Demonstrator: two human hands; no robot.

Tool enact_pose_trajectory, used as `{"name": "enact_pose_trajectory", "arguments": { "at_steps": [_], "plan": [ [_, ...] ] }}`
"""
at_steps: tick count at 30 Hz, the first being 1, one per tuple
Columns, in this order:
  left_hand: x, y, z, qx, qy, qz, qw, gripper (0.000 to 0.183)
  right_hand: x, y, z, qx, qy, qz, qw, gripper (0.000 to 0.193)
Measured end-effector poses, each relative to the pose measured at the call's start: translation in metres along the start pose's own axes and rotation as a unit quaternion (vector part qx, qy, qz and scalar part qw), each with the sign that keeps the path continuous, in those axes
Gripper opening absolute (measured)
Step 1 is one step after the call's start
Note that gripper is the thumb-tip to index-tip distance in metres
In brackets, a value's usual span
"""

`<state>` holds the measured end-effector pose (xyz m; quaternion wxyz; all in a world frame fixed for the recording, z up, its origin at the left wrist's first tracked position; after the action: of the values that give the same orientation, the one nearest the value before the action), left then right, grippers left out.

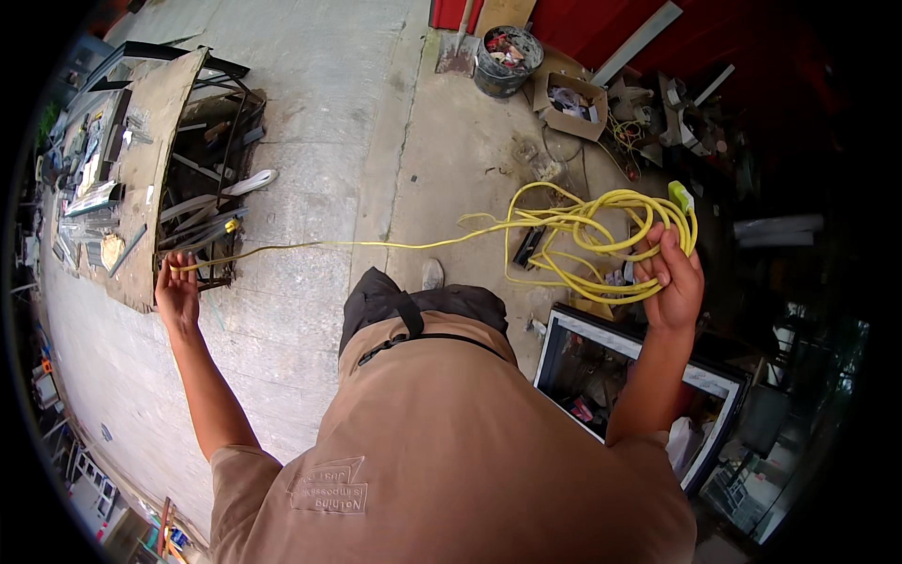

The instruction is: The person coils a yellow extension cord by hand, hangs a loop of it onto a hook on a wall, and then positions an electric fan to plug its power cord into the yellow extension cord.

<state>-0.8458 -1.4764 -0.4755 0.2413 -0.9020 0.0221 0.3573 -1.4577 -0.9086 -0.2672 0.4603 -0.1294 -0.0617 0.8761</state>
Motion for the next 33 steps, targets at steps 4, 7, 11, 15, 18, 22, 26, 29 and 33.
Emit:
{"name": "enact_pose_trajectory", "arguments": {
  "at_steps": [4, 7, 11, 15, 18, 22, 26, 29, 33],
  "plan": [
    [0.075, 0.071, -0.04, -0.035, -0.107, -0.065, 0.992, 0.014, -0.045, 0.078, 0.019, 0.018, 0.0, 0.038, 0.999, 0.02],
    [0.04, 0.084, -0.015, -0.049, -0.121, -0.124, 0.984, 0.017, -0.076, 0.13, 0.031, 0.038, -0.044, 0.001, 0.998, 0.021],
    [0.03, 0.149, 0.009, -0.041, -0.15, -0.123, 0.98, 0.025, -0.125, 0.191, 0.048, 0.053, -0.014, 0.035, 0.998, 0.019],
    [0.006, 0.211, 0.039, 0.011, -0.171, -0.125, 0.977, 0.021, -0.163, 0.251, 0.055, 0.058, 0.011, 0.022, 0.998, 0.021],
    [-0.067, 0.24, 0.063, 0.08, -0.096, -0.072, 0.99, 0.022, -0.198, 0.291, 0.054, 0.059, 0.008, 0.032, 0.998, 0.022],
    [-0.159, 0.3, 0.076, 0.113, -0.062, -0.018, 0.992, 0.024, -0.252, 0.353, 0.047, 0.043, 0.008, 0.056, 0.997, 0.021],
    [-0.23, 0.39, 0.088, 0.141, -0.051, 0.029, 0.988, 0.027, -0.287, 0.43, 0.048, 0.035, 0.004, 0.048, 0.998, 0.02],
    [-0.276, 0.444, 0.093, 0.157, -0.026, 0.031, 0.987, 0.026, -0.322, 0.503, 0.042, 0.027, -0.006, 0.057, 0.998, 0.02],
    [-0.331, 0.49, 0.069, 0.108, 0.021, 0.044, 0.993, 0.035, -0.401, 0.607, 0.034, -0.001, -0.037, 0.108, 0.993, 0.021]
  ]
}}
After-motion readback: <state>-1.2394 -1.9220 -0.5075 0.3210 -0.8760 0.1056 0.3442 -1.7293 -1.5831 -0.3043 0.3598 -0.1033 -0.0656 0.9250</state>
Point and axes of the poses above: each hand's wrist, its own y-axis towards the middle knuckle, its own x-axis out of the back of the hand, z = x × y, the point moved 10 cm from there along y, towards the middle knuckle, and after that the axes turned 6 degrees about -y, right-handed, at the moved point
